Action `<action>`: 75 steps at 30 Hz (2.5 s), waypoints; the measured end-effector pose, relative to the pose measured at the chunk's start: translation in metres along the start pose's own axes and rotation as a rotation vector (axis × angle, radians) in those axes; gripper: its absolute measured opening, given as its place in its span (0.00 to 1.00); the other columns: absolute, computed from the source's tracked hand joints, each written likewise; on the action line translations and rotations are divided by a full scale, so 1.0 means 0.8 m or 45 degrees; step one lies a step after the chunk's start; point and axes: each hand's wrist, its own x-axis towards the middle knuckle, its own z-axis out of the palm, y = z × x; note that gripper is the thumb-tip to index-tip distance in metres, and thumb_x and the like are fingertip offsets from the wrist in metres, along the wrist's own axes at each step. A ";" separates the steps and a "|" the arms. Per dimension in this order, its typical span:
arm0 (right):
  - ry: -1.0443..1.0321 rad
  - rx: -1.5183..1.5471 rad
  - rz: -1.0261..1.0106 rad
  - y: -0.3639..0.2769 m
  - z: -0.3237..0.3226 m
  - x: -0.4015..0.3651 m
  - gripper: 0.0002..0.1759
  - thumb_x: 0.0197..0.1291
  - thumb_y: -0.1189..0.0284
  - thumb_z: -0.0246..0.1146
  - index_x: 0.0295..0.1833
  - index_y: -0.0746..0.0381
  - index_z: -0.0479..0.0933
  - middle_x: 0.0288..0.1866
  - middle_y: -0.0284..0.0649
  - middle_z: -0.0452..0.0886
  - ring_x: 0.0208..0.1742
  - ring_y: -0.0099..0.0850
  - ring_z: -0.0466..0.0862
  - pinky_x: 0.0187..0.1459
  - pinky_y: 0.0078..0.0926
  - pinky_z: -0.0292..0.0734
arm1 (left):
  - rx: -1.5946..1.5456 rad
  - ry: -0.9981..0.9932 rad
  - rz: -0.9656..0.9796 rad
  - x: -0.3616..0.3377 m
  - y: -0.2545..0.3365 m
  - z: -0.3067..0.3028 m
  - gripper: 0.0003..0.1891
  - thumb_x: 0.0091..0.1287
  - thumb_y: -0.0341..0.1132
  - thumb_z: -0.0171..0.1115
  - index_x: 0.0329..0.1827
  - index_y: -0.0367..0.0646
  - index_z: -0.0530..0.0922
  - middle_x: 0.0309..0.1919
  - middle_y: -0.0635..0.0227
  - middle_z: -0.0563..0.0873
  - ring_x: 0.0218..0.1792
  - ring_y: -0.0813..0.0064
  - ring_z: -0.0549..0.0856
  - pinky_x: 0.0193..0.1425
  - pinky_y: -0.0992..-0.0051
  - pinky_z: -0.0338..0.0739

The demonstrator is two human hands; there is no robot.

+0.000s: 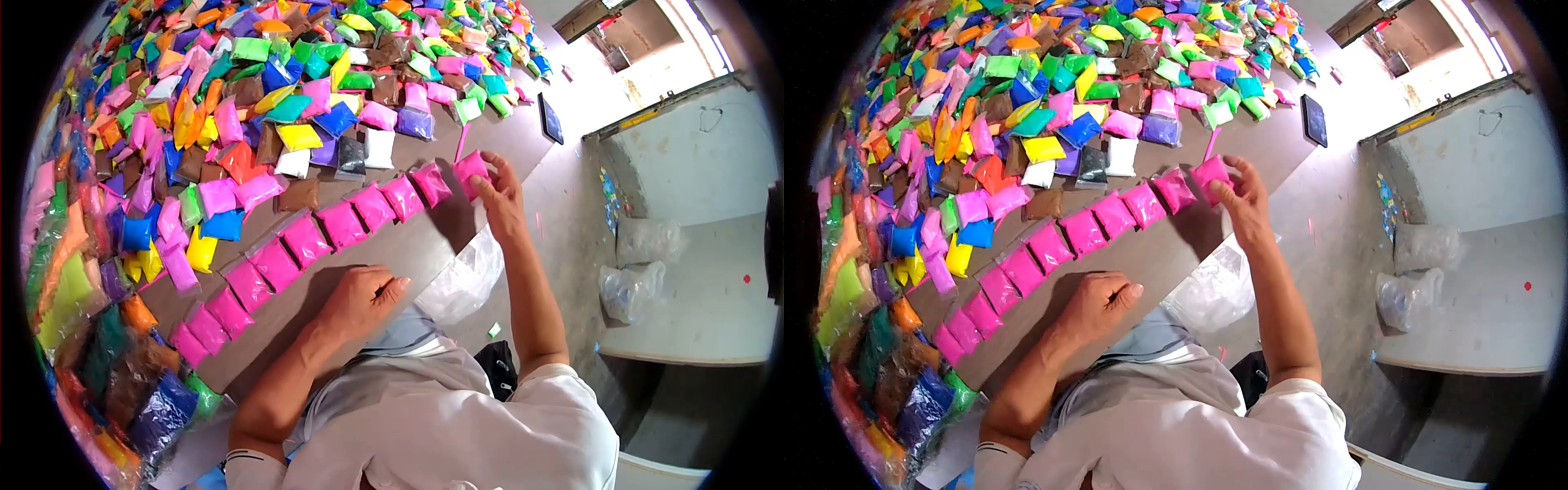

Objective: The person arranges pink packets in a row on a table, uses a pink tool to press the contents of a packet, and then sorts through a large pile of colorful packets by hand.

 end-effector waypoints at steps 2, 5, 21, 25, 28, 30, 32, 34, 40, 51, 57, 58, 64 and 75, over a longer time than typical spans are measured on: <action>-0.108 0.261 0.063 -0.013 0.022 -0.036 0.23 0.65 0.73 0.68 0.63 0.67 0.73 0.47 0.40 0.84 0.48 0.27 0.82 0.51 0.26 0.78 | -0.026 0.037 0.046 0.002 0.003 -0.002 0.20 0.73 0.43 0.59 0.28 0.33 0.74 0.20 0.58 0.72 0.22 0.64 0.71 0.29 0.65 0.67; -0.316 0.545 0.243 -0.023 0.057 -0.086 0.13 0.64 0.75 0.68 0.53 0.66 0.80 0.46 0.36 0.85 0.48 0.25 0.82 0.53 0.25 0.77 | -0.123 -0.026 -0.013 0.003 0.015 -0.010 0.19 0.72 0.44 0.59 0.32 0.34 0.76 0.23 0.59 0.75 0.25 0.67 0.74 0.31 0.66 0.69; -0.594 0.241 0.341 -0.014 0.093 -0.120 0.12 0.67 0.70 0.67 0.49 0.67 0.81 0.40 0.32 0.85 0.40 0.19 0.82 0.43 0.20 0.79 | -0.067 -0.119 0.012 0.000 0.010 -0.006 0.16 0.75 0.42 0.54 0.41 0.35 0.79 0.31 0.50 0.82 0.35 0.47 0.83 0.39 0.56 0.75; -0.560 0.230 0.414 -0.015 0.093 -0.121 0.11 0.67 0.70 0.67 0.47 0.67 0.81 0.40 0.32 0.85 0.39 0.19 0.81 0.41 0.20 0.79 | -0.104 -0.120 -0.011 0.001 0.008 -0.005 0.17 0.75 0.43 0.53 0.40 0.35 0.78 0.31 0.49 0.82 0.35 0.46 0.83 0.39 0.55 0.75; -0.579 0.235 0.440 -0.026 0.094 -0.113 0.11 0.68 0.70 0.67 0.47 0.67 0.82 0.39 0.32 0.85 0.39 0.19 0.81 0.41 0.19 0.78 | -0.069 -0.155 -0.033 0.002 0.007 -0.007 0.18 0.76 0.44 0.53 0.39 0.35 0.78 0.30 0.48 0.82 0.35 0.46 0.82 0.39 0.55 0.74; -0.541 0.239 0.410 -0.032 0.101 -0.109 0.11 0.67 0.69 0.67 0.47 0.67 0.82 0.38 0.31 0.84 0.39 0.19 0.81 0.42 0.19 0.78 | 0.021 -0.213 -0.077 0.001 0.006 -0.009 0.19 0.76 0.44 0.53 0.38 0.34 0.78 0.29 0.48 0.82 0.34 0.46 0.82 0.39 0.55 0.74; -0.563 0.211 0.385 -0.019 0.099 -0.103 0.12 0.67 0.67 0.68 0.47 0.66 0.82 0.37 0.29 0.83 0.37 0.17 0.80 0.39 0.18 0.76 | -0.009 -0.163 -0.012 0.002 0.005 -0.008 0.19 0.76 0.44 0.53 0.37 0.34 0.78 0.28 0.49 0.82 0.33 0.46 0.82 0.38 0.56 0.75; -0.566 0.192 0.421 -0.007 0.096 -0.100 0.13 0.66 0.66 0.69 0.48 0.65 0.82 0.36 0.28 0.83 0.36 0.16 0.78 0.36 0.17 0.73 | -0.059 -0.138 -0.020 0.001 0.006 -0.008 0.20 0.77 0.45 0.52 0.35 0.34 0.77 0.27 0.49 0.82 0.32 0.47 0.82 0.37 0.57 0.75; -0.545 0.414 0.667 -0.006 0.081 -0.100 0.14 0.67 0.64 0.68 0.50 0.63 0.84 0.35 0.25 0.82 0.33 0.13 0.74 0.32 0.16 0.67 | -0.231 -0.133 -0.194 0.000 0.004 -0.006 0.21 0.78 0.45 0.51 0.34 0.35 0.77 0.23 0.65 0.78 0.26 0.71 0.78 0.34 0.67 0.74; -0.687 0.150 0.476 -0.013 0.072 -0.106 0.17 0.66 0.63 0.69 0.51 0.65 0.82 0.38 0.27 0.83 0.34 0.14 0.75 0.34 0.16 0.71 | -0.179 -0.228 -0.236 0.003 0.006 -0.015 0.25 0.78 0.49 0.49 0.32 0.34 0.77 0.22 0.60 0.80 0.26 0.66 0.80 0.34 0.63 0.73; -0.669 0.177 0.488 -0.030 0.080 -0.102 0.16 0.64 0.66 0.71 0.51 0.65 0.80 0.40 0.27 0.81 0.39 0.16 0.78 0.39 0.15 0.74 | 0.030 -0.180 -0.048 0.002 -0.005 -0.005 0.22 0.76 0.47 0.52 0.33 0.34 0.78 0.27 0.51 0.83 0.30 0.54 0.83 0.34 0.61 0.74; -0.738 0.145 0.450 -0.021 0.074 -0.100 0.15 0.63 0.68 0.72 0.50 0.65 0.79 0.39 0.28 0.81 0.38 0.16 0.78 0.39 0.16 0.74 | 0.000 -0.201 -0.055 0.001 -0.004 -0.004 0.21 0.74 0.46 0.56 0.31 0.34 0.77 0.28 0.48 0.82 0.32 0.48 0.82 0.34 0.59 0.74; -0.333 0.175 0.299 -0.028 0.026 -0.074 0.09 0.55 0.80 0.66 0.41 0.61 0.76 0.30 0.31 0.79 0.29 0.23 0.81 0.30 0.23 0.78 | 0.067 -0.161 0.031 0.002 -0.006 -0.003 0.22 0.71 0.42 0.59 0.24 0.33 0.69 0.21 0.52 0.71 0.24 0.53 0.72 0.31 0.58 0.68; 0.385 0.060 0.020 0.033 -0.012 0.025 0.11 0.69 0.61 0.64 0.42 0.59 0.80 0.32 0.30 0.81 0.34 0.20 0.81 0.35 0.17 0.73 | 0.058 -0.075 0.055 0.002 -0.001 -0.004 0.19 0.71 0.37 0.58 0.24 0.33 0.68 0.21 0.54 0.71 0.23 0.56 0.72 0.31 0.61 0.68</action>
